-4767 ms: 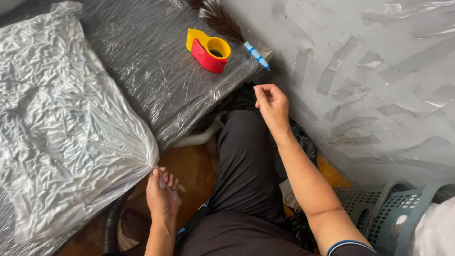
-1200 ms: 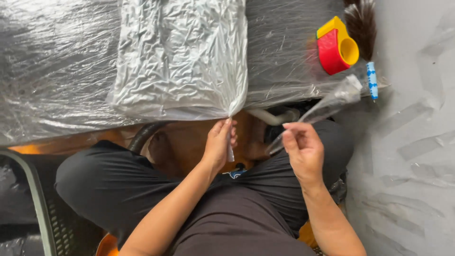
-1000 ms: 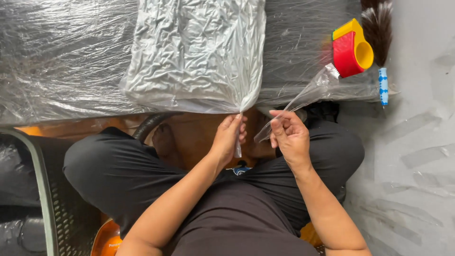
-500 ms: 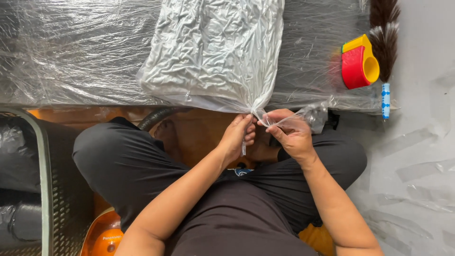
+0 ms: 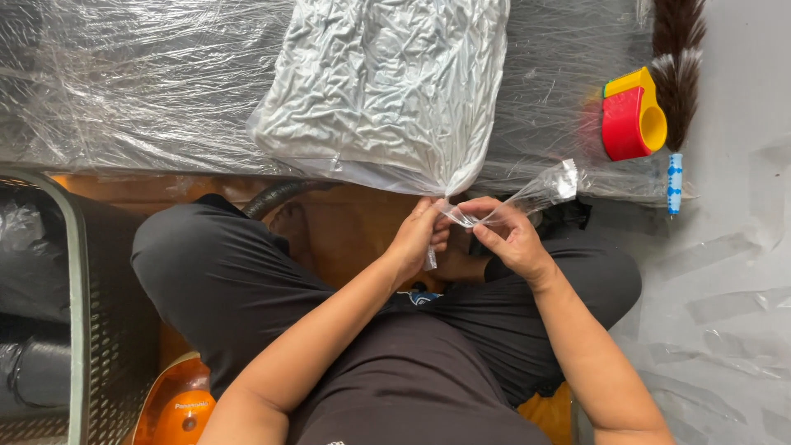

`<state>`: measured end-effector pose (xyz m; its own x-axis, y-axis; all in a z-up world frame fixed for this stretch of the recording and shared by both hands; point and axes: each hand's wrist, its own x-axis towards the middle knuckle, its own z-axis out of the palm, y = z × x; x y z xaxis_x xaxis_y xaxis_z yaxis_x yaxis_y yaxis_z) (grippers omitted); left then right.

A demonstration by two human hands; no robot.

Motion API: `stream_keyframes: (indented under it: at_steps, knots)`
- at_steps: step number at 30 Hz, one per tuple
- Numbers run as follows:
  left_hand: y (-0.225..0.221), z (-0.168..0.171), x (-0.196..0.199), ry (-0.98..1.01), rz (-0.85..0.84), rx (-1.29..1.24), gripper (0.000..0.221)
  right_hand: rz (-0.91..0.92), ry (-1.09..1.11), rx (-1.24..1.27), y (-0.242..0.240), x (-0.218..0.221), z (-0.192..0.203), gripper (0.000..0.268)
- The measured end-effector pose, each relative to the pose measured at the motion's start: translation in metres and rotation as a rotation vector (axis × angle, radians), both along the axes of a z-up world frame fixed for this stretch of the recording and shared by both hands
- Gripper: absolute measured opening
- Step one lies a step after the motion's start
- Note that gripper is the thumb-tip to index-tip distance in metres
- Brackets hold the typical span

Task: The person places a pillow into a plastic bag, uses a vacuum hose to remove the air, and then ties and tapes the bag shut.

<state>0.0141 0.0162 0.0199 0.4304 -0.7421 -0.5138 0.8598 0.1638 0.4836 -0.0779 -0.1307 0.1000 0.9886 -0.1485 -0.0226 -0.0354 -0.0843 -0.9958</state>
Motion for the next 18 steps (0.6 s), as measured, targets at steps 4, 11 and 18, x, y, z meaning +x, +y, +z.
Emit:
stream_keyframes:
  at_steps: [4,11,18]
  knots:
    - [-0.006,-0.023,-0.005,0.020,0.027,-0.075,0.012,-0.020,0.005,-0.024,0.000,0.002,-0.003,0.041]
    - [-0.001,-0.009,-0.001,0.088,0.009,-0.207,0.031,0.005,-0.029,-0.086,0.004,0.007,0.004,0.038]
    - [-0.005,-0.020,-0.007,-0.004,0.036,-0.139,0.021,0.048,-0.060,-0.144,0.004,0.010,0.001,0.036]
